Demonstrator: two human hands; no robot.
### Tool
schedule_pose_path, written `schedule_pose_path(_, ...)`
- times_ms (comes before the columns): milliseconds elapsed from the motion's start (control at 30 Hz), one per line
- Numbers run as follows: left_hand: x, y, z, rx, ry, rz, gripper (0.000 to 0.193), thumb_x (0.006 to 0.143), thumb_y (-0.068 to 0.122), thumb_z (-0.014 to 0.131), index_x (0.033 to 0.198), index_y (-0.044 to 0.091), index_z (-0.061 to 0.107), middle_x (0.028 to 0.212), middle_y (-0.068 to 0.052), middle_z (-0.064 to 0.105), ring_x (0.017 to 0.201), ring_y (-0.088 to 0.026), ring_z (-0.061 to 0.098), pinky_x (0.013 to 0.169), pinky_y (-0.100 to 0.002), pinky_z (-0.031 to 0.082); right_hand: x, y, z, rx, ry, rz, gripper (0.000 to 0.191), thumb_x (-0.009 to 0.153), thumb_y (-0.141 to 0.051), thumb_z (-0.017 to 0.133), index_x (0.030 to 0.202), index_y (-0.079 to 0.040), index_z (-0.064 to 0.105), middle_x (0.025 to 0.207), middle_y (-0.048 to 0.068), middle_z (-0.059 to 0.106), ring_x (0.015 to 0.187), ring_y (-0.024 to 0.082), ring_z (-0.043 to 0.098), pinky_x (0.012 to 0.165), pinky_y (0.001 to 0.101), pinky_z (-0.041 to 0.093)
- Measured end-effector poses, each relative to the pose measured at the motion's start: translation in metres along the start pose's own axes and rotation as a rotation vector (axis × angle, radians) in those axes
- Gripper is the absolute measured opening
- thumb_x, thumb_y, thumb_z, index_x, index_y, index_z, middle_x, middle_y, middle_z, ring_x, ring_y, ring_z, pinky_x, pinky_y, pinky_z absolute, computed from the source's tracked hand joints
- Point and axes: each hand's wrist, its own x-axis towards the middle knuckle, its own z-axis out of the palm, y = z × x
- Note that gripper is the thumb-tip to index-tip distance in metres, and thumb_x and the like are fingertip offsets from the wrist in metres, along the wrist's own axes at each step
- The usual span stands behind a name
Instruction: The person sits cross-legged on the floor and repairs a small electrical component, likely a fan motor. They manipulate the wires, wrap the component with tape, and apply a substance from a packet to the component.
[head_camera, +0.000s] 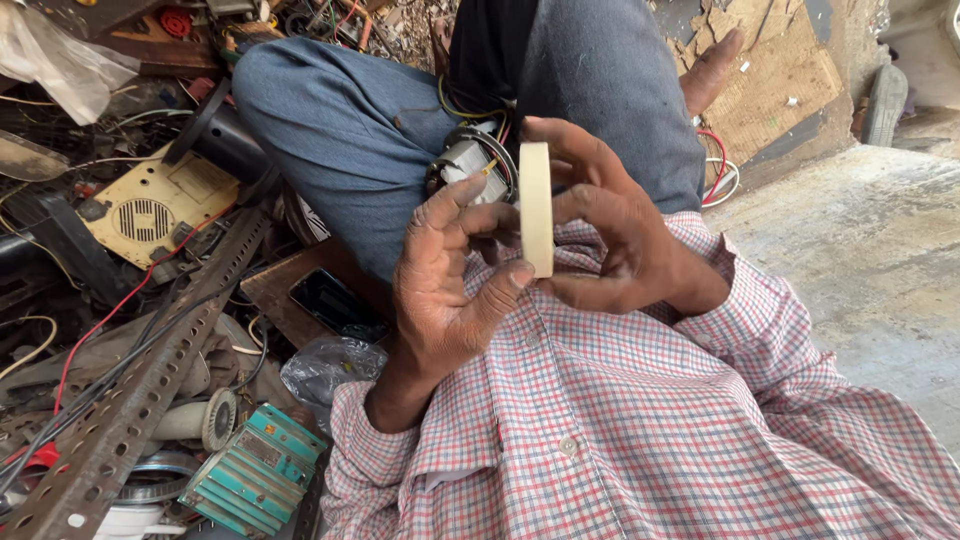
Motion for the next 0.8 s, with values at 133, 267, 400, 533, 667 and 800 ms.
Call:
schedule_pose_path(133, -0.005, -0.005, -0.001, 0.0, -0.003, -0.03, 0.065, 0.104, 0.007, 0.076, 0.155, 0.001, 0.036, 0.115, -0.018, 0.073, 0.103, -0.017, 0.072, 0.093, -0.026, 0.058, 0.005, 0.001, -0.004, -0.298, -0.037, -0.1, 0.043, 0.083, -0.017, 0.087, 0.117, 0.0, 0.069, 0.169, 0.018, 0.017, 0.16, 0.039, 0.029, 0.127, 0.0519, 0.036)
schedule_pose_path(267, -0.006, -0.005, -0.002, 0.17, -0.022, 0.043, 0.065, 0.103, 0.003, 0.076, 0.155, 0.002, 0.036, 0.111, -0.017, 0.074, 0.107, -0.02, 0.075, 0.1, -0.03, 0.059, 0.006, -0.002, -0.001, -0.076, 0.057, -0.065, 0.049, 0.087, -0.022, 0.086, 0.127, -0.007, 0.061, 0.169, 0.016, 0.018, 0.157, 0.033, 0.033, 0.127, 0.0493, 0.037)
schedule_pose_path(400, -0.003, -0.006, -0.002, 0.363, -0.06, 0.176, 0.063, 0.099, 0.001, 0.078, 0.15, 0.002, 0.039, 0.116, -0.017, 0.075, 0.109, -0.023, 0.076, 0.096, -0.031, 0.063, -0.001, -0.009, 0.004, 0.434, 0.195, 0.158, 0.075, 0.091, -0.026, 0.09, 0.148, -0.011, 0.043, 0.167, 0.016, 0.031, 0.152, 0.029, 0.039, 0.128, 0.0475, 0.039)
schedule_pose_path(533, 0.002, -0.012, 0.002, 0.437, -0.114, 0.31, 0.062, 0.096, 0.001, 0.08, 0.147, 0.003, 0.043, 0.115, -0.013, 0.074, 0.11, -0.024, 0.074, 0.094, -0.033, 0.061, -0.003, -0.003, 0.002, 0.702, 0.225, 0.358, 0.113, 0.077, -0.027, 0.096, 0.161, -0.011, 0.023, 0.161, 0.021, 0.037, 0.146, 0.036, 0.052, 0.113, 0.0545, 0.055)
schedule_pose_path(667, 0.003, -0.014, 0.002, 0.433, -0.15, 0.352, 0.059, 0.097, 0.002, 0.078, 0.146, 0.003, 0.044, 0.122, -0.016, 0.068, 0.117, -0.026, 0.071, 0.094, -0.035, 0.063, -0.009, -0.002, -0.002, 0.568, 0.184, 0.321, 0.111, 0.081, -0.018, 0.094, 0.168, -0.007, 0.025, 0.162, 0.018, 0.04, 0.148, 0.028, 0.049, 0.124, 0.0461, 0.05)
schedule_pose_path(800, 0.002, -0.011, -0.003, 0.381, -0.042, 0.295, 0.058, 0.097, 0.005, 0.078, 0.146, 0.004, 0.046, 0.124, -0.014, 0.068, 0.108, -0.022, 0.07, 0.087, -0.031, 0.062, -0.01, 0.0, -0.002, 0.376, 0.141, 0.178, 0.104, 0.083, -0.012, 0.093, 0.164, -0.01, 0.028, 0.166, 0.012, 0.037, 0.147, 0.023, 0.045, 0.126, 0.0437, 0.047)
